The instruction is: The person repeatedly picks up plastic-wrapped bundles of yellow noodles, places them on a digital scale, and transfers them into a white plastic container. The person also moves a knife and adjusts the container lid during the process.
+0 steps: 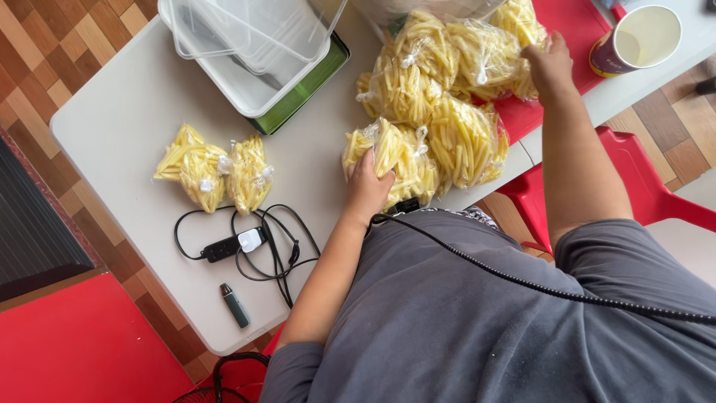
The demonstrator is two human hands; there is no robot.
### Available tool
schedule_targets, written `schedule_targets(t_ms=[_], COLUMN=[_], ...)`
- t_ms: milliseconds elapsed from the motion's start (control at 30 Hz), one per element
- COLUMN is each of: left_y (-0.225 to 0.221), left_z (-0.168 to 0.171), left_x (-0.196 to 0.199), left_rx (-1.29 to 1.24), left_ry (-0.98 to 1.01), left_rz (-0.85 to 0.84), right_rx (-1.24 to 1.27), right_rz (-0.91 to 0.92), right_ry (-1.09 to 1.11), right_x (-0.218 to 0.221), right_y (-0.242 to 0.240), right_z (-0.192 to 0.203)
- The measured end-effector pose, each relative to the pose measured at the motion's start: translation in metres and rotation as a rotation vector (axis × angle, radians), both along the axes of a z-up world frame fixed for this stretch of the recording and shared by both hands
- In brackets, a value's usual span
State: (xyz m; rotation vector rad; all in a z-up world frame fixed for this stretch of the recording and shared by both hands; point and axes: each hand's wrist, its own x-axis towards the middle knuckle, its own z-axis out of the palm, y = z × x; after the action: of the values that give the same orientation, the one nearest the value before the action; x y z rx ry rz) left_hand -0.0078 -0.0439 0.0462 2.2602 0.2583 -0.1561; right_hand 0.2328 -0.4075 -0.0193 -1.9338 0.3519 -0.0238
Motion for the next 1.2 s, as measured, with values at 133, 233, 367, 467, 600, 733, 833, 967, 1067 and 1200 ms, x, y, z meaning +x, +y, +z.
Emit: schedule_targets(t_ms=[133, 233, 367, 467, 600, 733, 833, 967, 1067, 1200], left_y=[-0.005, -0.002, 0.001, 0.005, 0.009, 0.011, 0.012, 0.013, 0.018, 0.024], left_z=[0.015, 0.024, 0.028, 0.026, 0.022, 0.022, 0.026, 0.029, 0.029, 0.025], left_x=[-0.001, 0.005, 0.004, 0.002, -0.003, -0.004, -0.001, 0.000, -0.004, -0.003], left_rx=[0.138, 0.110, 0.095, 0.073, 0.050, 0.048, 0.044, 0.031, 0.006, -0.033], left_ry=[0.055, 0.072, 0.016, -0.003, -0.023, 0.018, 0.057, 0.092, 0.103, 0.039], left_rz=[0.015, 0.019, 0.004, 0.004, -0.004, -0.015, -0.027, -0.030, -0.037, -0.022], right_rx=[0.262, 0.458, 0.431, 0.529, 0.845, 1.204, 1.397, 1.486, 1.227, 1.112], right_rz=[0.041, 0.110, 0.072, 0.004, 0.068, 0.171, 0.109, 0.231, 0.480, 0.334], right_ry=[0.281, 0.147, 0.141, -0.038, -0.230, -0.167, -0.143, -0.054, -0.002, 0.006], right_x=[0.010, 0.007, -0.008, -0.018, -0.030, -0.033, -0.038, -0.052, -0.055, -0.048], right_y=[-0.018, -0.023, -0.030, -0.038, -0.056, -0.048, -0.024, 0.011, 0.033, 0.027], right_z=[-0.019, -0.016, 0.001, 0.025, 0.068, 0.101, 0.110, 0.110, 0.105, 0.091])
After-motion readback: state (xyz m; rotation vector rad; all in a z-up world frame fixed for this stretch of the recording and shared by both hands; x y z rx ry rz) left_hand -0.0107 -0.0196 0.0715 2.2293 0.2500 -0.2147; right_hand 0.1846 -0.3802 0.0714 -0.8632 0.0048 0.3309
